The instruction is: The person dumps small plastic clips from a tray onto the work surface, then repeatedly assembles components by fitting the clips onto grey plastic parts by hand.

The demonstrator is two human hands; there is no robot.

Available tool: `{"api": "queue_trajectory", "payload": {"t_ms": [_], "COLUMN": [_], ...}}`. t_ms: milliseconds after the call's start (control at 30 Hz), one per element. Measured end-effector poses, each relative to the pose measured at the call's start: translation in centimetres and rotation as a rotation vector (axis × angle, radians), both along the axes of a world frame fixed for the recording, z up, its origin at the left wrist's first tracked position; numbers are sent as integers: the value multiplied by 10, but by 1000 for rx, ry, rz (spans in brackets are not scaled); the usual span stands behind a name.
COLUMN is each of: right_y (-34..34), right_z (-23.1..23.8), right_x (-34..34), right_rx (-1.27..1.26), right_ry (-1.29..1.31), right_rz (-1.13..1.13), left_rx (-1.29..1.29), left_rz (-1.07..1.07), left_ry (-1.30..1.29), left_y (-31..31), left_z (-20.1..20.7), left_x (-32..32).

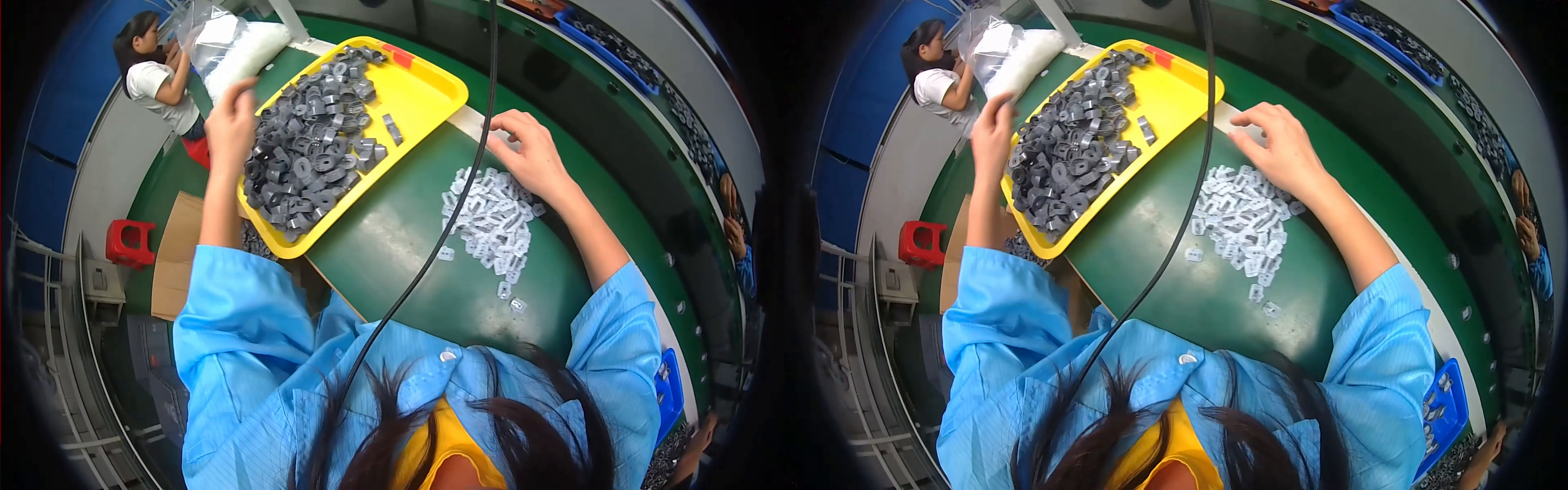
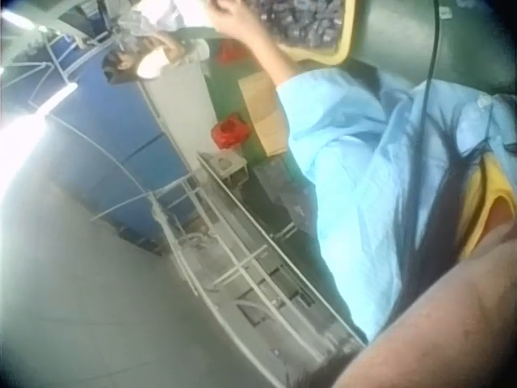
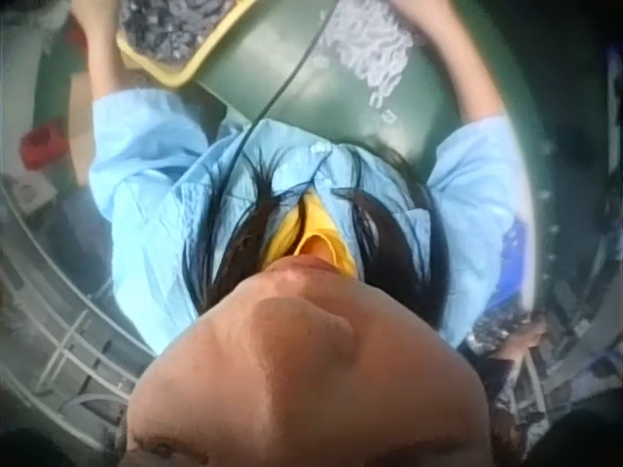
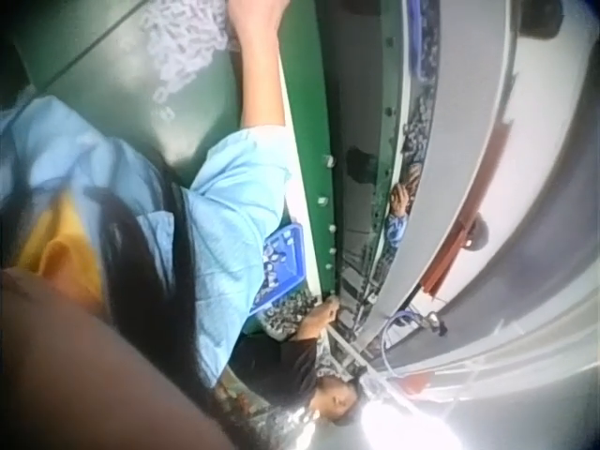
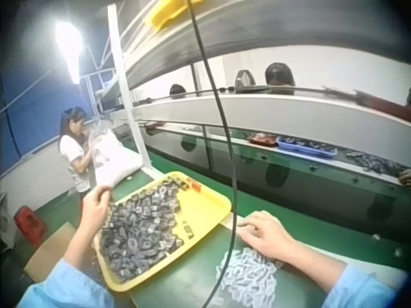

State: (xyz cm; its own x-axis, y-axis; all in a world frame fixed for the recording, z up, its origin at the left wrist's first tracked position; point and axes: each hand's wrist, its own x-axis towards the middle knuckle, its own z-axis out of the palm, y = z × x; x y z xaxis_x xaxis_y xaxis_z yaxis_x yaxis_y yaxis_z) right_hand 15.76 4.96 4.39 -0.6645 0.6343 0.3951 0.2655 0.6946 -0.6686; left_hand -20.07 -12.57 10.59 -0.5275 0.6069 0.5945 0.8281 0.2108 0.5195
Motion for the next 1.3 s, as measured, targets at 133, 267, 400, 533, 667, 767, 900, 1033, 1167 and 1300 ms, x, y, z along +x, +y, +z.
{"api": "queue_trajectory", "payload": {"t_ms": [133,267,400,533,667,767,900,1033,1167,1300], "right_y": [-7,0,9,-48,-92,-77,-33,8,20,16], "right_z": [-6,5,21,37,0,-19,-24,5,-14,-4], "right_x": [-24,-13,29,76,90,88,57,36,38,37], "right_rx": [243,114,-39,141,401,465,271,-270,-50,-246], "right_ry": [-48,-28,-186,-166,-310,-234,48,-220,-348,-388], "right_rz": [117,72,-36,246,484,408,410,63,210,153], "left_rx": [-17,-38,-153,-180,-145,-164,-65,-29,-86,-130], "left_rz": [255,85,-165,-277,-425,-654,-822,-746,-761,-793], "left_ry": [-196,56,125,281,-141,-768,-1136,-1355,-1374,-768], "left_y": [-19,20,59,69,73,61,94,118,129,125], "left_z": [-67,-92,-75,-32,-1,7,-52,-85,-92,-93], "left_x": [-115,-129,-81,-10,50,125,170,189,204,213]}}
